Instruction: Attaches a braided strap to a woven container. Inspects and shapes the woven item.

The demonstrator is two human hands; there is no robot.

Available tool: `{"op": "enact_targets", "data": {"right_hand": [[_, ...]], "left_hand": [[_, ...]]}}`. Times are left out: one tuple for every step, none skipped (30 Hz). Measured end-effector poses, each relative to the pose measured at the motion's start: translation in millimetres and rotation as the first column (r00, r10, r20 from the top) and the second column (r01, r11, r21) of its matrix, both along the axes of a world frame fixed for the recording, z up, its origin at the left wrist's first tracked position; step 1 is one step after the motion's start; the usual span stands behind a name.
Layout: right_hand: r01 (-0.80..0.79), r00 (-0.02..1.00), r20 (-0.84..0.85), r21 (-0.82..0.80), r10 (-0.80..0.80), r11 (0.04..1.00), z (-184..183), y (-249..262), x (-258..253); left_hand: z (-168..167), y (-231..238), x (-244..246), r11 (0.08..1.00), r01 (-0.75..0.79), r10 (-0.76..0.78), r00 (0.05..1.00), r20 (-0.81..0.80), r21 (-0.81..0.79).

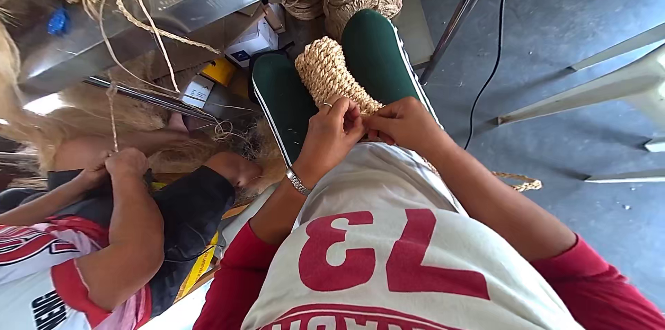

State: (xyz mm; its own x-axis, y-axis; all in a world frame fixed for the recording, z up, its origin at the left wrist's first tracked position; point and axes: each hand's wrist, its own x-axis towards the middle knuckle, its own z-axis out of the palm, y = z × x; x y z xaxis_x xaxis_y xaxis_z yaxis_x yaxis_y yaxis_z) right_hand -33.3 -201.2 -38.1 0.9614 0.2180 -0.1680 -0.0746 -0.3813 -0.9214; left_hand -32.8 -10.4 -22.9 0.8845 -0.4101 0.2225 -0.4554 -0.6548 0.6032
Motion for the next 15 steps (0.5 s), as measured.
{"op": "enact_targets", "data": {"right_hand": [[0.014, 1.000, 0.014, -0.029, -0.014, 0.999, -1, 1, 0], [0.031, 0.999, 0.044, -0.061, -0.028, 0.998, -2, 3, -1], [0.051, 0.996, 0.074, -0.083, -0.045, 0.995, -2, 5, -3], [0.075, 0.992, 0.109, -0.103, -0.064, 0.992, -2, 6, -7], [0.098, 0.986, 0.143, -0.123, -0.080, 0.987, 0, 6, -11], [0.123, 0.978, 0.187, -0.144, -0.095, 0.982, 3, 5, -15], [0.158, 0.961, 0.250, -0.151, -0.117, 0.976, 4, 5, -19], [0.191, 0.936, 0.323, -0.142, -0.137, 0.971, 5, 5, -22], [0.201, 0.914, 0.383, -0.140, -0.134, 0.969, 6, 5, -24], [0.201, 0.892, 0.435, -0.138, -0.123, 0.970, 6, 6, -25], [0.204, 0.864, 0.490, -0.129, -0.116, 0.970, 4, 8, -26], [0.210, 0.831, 0.545, -0.130, -0.107, 0.969, 0, 11, -27], [0.215, 0.788, 0.608, -0.129, -0.094, 0.968, -5, 13, -28], [0.215, 0.744, 0.664, -0.128, -0.077, 0.968, -9, 15, -28], [0.213, 0.710, 0.701, -0.126, -0.065, 0.969, -13, 18, -26]], "left_hand": [[-1, -1, 1, 1.000, -0.005, 0.005, 1.000, 0.012, 0.014], [-2, -3, 2, 1.000, -0.009, 0.009, 1.000, 0.024, 0.025], [-1, -4, 2, 0.999, -0.012, 0.011, 1.000, 0.028, 0.036], [0, -5, 2, 0.999, -0.016, 0.015, 1.000, 0.022, 0.044], [2, -5, 1, 0.999, -0.016, 0.015, 1.000, 0.010, 0.047], [6, -4, -1, 0.999, -0.009, 0.010, 1.000, -0.005, 0.044], [10, -2, -4, 0.999, 0.007, -0.006, 1.000, -0.020, 0.041], [11, -1, -7, 0.999, 0.014, -0.013, 1.000, -0.027, 0.034], [12, 0, -8, 1.000, 0.017, -0.017, 0.999, -0.035, 0.023], [11, 0, -8, 1.000, 0.019, -0.019, 0.999, -0.043, 0.007], [10, 0, -8, 1.000, 0.020, -0.020, 0.998, -0.051, -0.007], [9, 0, -7, 1.000, 0.018, -0.019, 0.998, -0.058, -0.016], [8, 0, -5, 1.000, 0.014, -0.015, 0.998, -0.060, -0.022], [7, 0, -4, 1.000, 0.008, -0.010, 0.998, -0.063, -0.024], [7, 0, -3, 1.000, 0.001, -0.003, 0.998, -0.063, -0.024]]}}
